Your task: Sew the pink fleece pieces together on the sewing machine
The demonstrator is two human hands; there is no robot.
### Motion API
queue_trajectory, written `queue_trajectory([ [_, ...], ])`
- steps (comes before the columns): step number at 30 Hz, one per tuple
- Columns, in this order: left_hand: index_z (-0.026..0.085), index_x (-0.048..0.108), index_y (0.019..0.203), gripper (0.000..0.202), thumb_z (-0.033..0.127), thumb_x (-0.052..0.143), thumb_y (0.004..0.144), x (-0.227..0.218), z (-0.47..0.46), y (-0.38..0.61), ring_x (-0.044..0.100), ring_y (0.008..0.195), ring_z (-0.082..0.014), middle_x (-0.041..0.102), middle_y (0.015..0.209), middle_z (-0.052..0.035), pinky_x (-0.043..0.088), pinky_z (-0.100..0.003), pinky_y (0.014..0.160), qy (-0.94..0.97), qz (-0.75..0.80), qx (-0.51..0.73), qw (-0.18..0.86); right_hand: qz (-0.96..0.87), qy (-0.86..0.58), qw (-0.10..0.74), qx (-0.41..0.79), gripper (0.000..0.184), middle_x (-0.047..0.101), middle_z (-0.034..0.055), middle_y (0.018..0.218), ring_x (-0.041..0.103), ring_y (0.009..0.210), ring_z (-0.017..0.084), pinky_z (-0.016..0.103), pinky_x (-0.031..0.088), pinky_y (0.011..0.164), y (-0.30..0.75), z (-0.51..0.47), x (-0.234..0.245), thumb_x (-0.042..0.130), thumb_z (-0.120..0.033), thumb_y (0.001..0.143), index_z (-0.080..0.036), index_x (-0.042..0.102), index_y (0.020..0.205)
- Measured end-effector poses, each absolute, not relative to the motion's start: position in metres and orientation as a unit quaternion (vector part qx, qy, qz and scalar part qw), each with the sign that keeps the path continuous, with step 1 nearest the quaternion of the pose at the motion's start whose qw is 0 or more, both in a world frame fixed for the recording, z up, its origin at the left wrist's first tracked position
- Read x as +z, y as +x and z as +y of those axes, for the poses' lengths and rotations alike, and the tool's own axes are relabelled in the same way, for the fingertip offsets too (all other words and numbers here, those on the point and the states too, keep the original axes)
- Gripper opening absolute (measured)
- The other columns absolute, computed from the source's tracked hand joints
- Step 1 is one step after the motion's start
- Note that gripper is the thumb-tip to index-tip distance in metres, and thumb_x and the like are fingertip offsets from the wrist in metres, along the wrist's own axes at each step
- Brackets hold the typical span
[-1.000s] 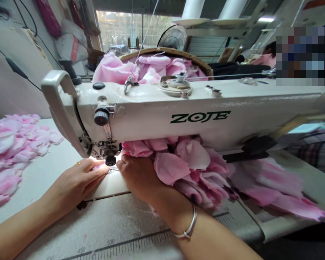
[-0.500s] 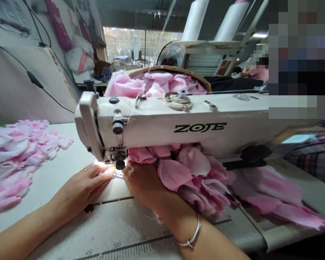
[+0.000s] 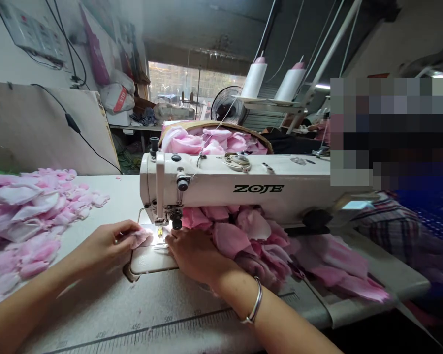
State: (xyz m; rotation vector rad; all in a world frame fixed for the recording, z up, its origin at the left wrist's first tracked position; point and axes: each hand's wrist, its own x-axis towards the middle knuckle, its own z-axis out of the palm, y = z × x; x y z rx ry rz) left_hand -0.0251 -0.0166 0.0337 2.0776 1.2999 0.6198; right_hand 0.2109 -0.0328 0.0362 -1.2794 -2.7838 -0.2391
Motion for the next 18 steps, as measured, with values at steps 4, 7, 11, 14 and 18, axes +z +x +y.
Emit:
queue_trajectory([
  [4, 0.018, 0.060, 0.103, 0.033, 0.044, 0.054, 0.084, 0.046, -0.010, -0.040, 0.055, 0.078, -0.0162, 0.063, 0.094, -0.0030, 0.039, -0.024, 0.066, 0.641, 0.488, 0.286, 0.519, -0.917, -0.396, 0.049, -0.023, 0.016, 0.064, 0.0065, 0.098, 0.061, 0.078, 0.019, 0.029, 0.041, 0.060, 0.203, -0.045, 0.050, 0.043, -0.022, 0.095, -0.018, 0.059, 0.098],
  [7, 0.017, 0.058, 0.108, 0.042, 0.048, 0.060, 0.080, 0.046, -0.009, -0.044, 0.053, 0.073, -0.0146, 0.061, 0.092, -0.0030, 0.037, -0.023, 0.062, 0.587, 0.483, 0.293, 0.581, -0.909, -0.403, 0.100, 0.036, 0.020, 0.064, 0.0062, 0.098, 0.060, 0.080, 0.019, 0.029, 0.042, 0.064, 0.194, -0.056, 0.058, 0.040, -0.027, 0.097, -0.019, 0.059, 0.102],
  [11, 0.017, 0.055, 0.111, 0.046, 0.049, 0.062, 0.079, 0.048, -0.014, -0.041, 0.053, 0.073, -0.0140, 0.062, 0.093, -0.0033, 0.038, -0.023, 0.064, 0.591, 0.451, 0.285, 0.605, -0.859, -0.443, 0.227, 0.121, 0.023, 0.064, 0.0052, 0.103, 0.060, 0.091, 0.020, 0.030, 0.043, 0.074, 0.176, -0.072, 0.058, 0.055, -0.037, 0.090, -0.023, 0.058, 0.107],
  [14, 0.017, 0.056, 0.109, 0.044, 0.049, 0.062, 0.079, 0.050, -0.019, -0.035, 0.055, 0.078, -0.0159, 0.063, 0.095, -0.0044, 0.039, -0.025, 0.068, 0.614, 0.416, 0.265, 0.616, -0.819, -0.473, 0.284, 0.157, 0.029, 0.064, 0.0032, 0.106, 0.059, 0.095, 0.020, 0.030, 0.042, 0.077, 0.162, -0.078, 0.052, 0.063, -0.033, 0.083, -0.025, 0.056, 0.110],
  [18, 0.018, 0.057, 0.109, 0.041, 0.048, 0.061, 0.081, 0.046, -0.022, -0.030, 0.058, 0.090, -0.0197, 0.064, 0.102, -0.0068, 0.042, -0.029, 0.076, 0.641, 0.343, 0.244, 0.642, -0.775, -0.539, 0.290, 0.159, 0.022, 0.066, 0.0032, 0.101, 0.060, 0.088, 0.020, 0.031, 0.039, 0.072, 0.151, -0.076, 0.044, 0.056, -0.020, 0.080, -0.023, 0.058, 0.102],
])
